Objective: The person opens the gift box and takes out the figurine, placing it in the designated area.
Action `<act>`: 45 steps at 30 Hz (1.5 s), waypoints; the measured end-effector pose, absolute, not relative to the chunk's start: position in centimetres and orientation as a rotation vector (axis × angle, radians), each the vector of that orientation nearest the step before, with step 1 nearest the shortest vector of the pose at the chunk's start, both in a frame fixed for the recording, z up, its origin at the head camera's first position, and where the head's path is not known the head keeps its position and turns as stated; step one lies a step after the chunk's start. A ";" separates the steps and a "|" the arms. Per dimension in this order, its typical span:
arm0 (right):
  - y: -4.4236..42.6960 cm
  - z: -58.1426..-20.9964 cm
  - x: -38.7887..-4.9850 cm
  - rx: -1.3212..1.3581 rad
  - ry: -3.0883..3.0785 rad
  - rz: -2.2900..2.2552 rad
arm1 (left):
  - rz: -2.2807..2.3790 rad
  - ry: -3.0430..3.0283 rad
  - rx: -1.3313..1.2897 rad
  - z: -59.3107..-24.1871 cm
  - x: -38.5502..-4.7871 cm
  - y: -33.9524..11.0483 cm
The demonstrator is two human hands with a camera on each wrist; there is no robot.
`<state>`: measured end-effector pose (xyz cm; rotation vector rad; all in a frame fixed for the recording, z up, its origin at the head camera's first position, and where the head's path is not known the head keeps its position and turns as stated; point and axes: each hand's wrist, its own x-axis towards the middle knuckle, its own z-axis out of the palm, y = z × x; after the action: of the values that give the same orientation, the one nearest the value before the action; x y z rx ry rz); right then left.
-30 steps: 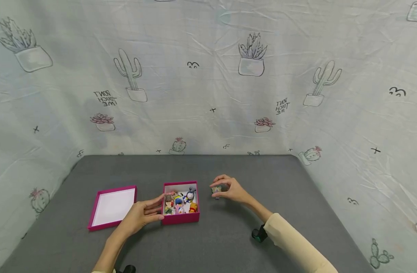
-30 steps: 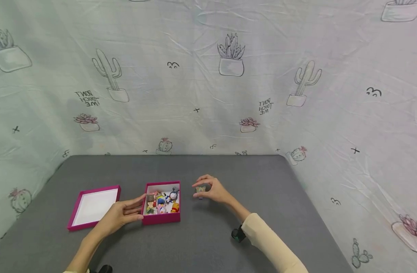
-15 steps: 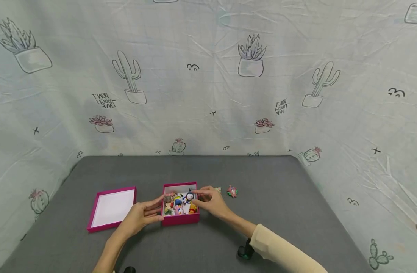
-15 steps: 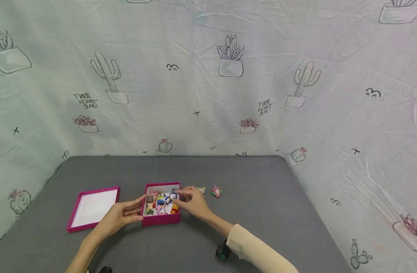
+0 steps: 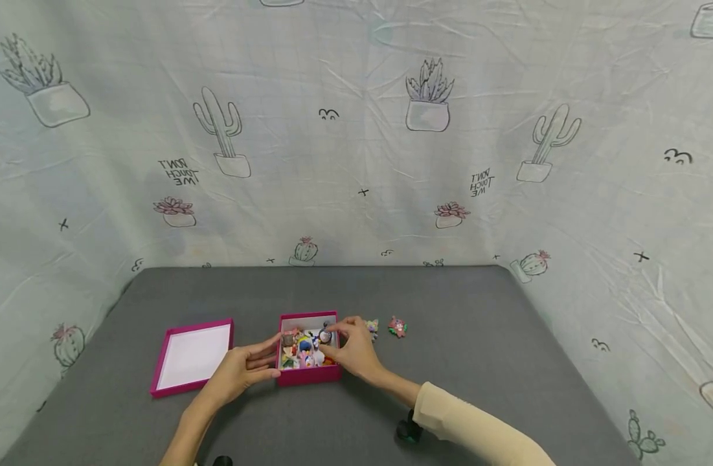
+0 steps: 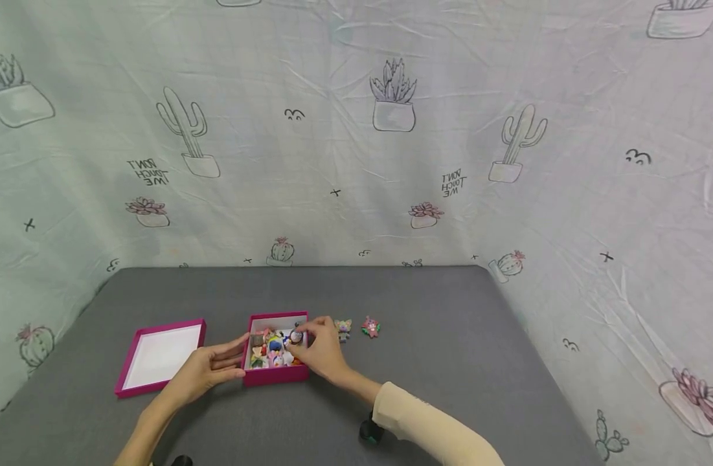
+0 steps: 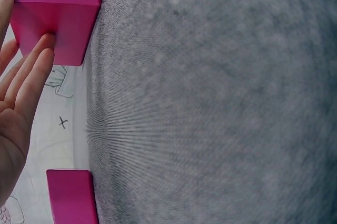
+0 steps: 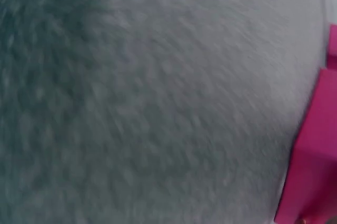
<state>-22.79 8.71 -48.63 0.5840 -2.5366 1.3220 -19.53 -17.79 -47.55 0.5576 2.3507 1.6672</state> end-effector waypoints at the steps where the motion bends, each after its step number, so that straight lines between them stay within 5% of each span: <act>1: 8.6 -48.7 -22.8 0.587 -2.534 1.297 | 1.665 2.354 0.559 -47.6 -19.5 -17.8; 17: 7.3 -46.6 -23.4 0.703 -2.711 0.940 | 1.646 2.397 0.570 -47.5 -19.6 -18.0; 45: 6.0 -46.7 -23.1 0.490 -2.720 0.914 | 1.650 2.395 0.549 -47.2 -19.5 -17.5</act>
<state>-23.10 6.01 -46.71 0.4899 -2.7204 0.9137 -19.53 -17.53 -47.17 0.5494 2.3949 1.6497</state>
